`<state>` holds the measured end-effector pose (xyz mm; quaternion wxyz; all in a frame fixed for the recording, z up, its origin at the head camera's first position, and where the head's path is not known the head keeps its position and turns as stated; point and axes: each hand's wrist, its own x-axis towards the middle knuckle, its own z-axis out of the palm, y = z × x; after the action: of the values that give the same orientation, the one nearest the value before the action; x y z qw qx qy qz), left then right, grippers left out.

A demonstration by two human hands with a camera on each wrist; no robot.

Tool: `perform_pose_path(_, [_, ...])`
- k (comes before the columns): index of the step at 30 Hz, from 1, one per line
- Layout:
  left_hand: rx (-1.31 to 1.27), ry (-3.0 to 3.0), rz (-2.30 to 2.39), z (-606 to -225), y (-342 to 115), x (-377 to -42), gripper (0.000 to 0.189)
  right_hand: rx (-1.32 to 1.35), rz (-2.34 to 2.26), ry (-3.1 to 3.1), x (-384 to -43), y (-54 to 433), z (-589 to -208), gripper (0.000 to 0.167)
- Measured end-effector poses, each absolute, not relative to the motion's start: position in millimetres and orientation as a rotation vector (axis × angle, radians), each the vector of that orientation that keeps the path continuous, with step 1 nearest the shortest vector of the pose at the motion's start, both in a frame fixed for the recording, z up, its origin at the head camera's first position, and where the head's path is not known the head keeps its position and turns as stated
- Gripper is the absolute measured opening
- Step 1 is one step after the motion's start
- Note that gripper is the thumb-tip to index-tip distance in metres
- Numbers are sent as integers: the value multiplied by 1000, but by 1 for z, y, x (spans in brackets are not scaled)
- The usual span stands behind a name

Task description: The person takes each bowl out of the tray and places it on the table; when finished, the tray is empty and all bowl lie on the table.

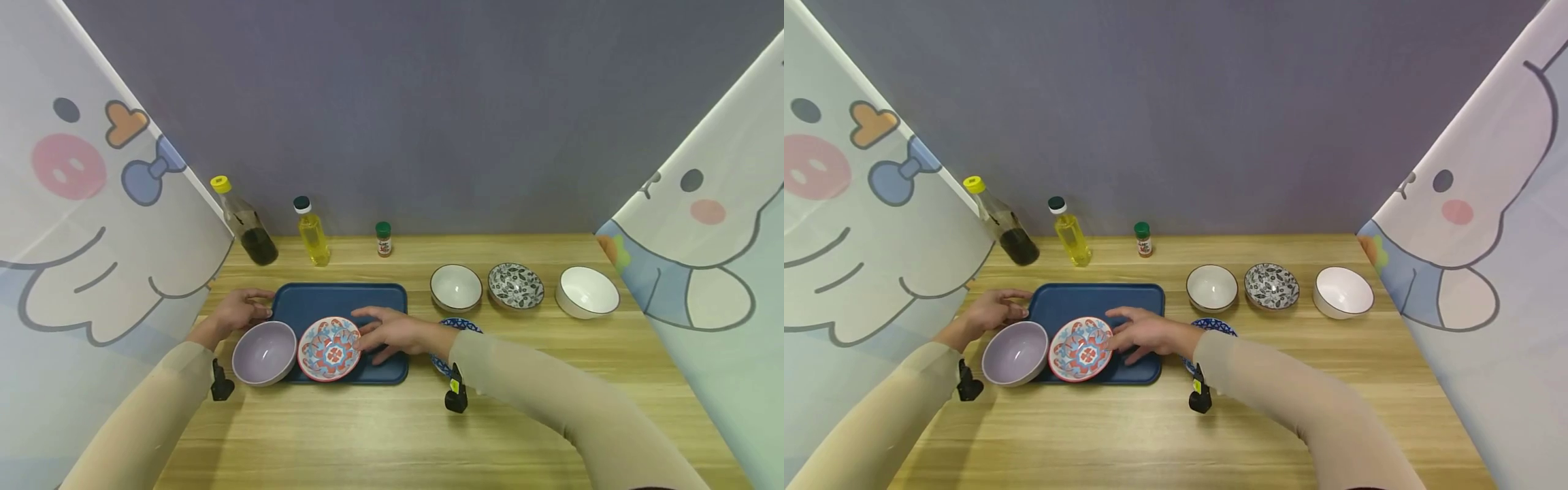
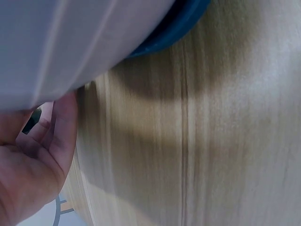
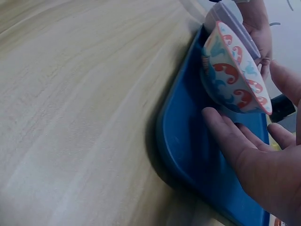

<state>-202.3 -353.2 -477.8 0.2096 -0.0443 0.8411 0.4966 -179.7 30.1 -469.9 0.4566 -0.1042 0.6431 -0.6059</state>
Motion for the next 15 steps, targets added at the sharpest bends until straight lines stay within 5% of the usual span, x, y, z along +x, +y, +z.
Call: perform_pose_path(15, [-145, 2327, 1394, -480, -355, -205, 58, -193, -1573, 1500, -176, 21, -483, 86])
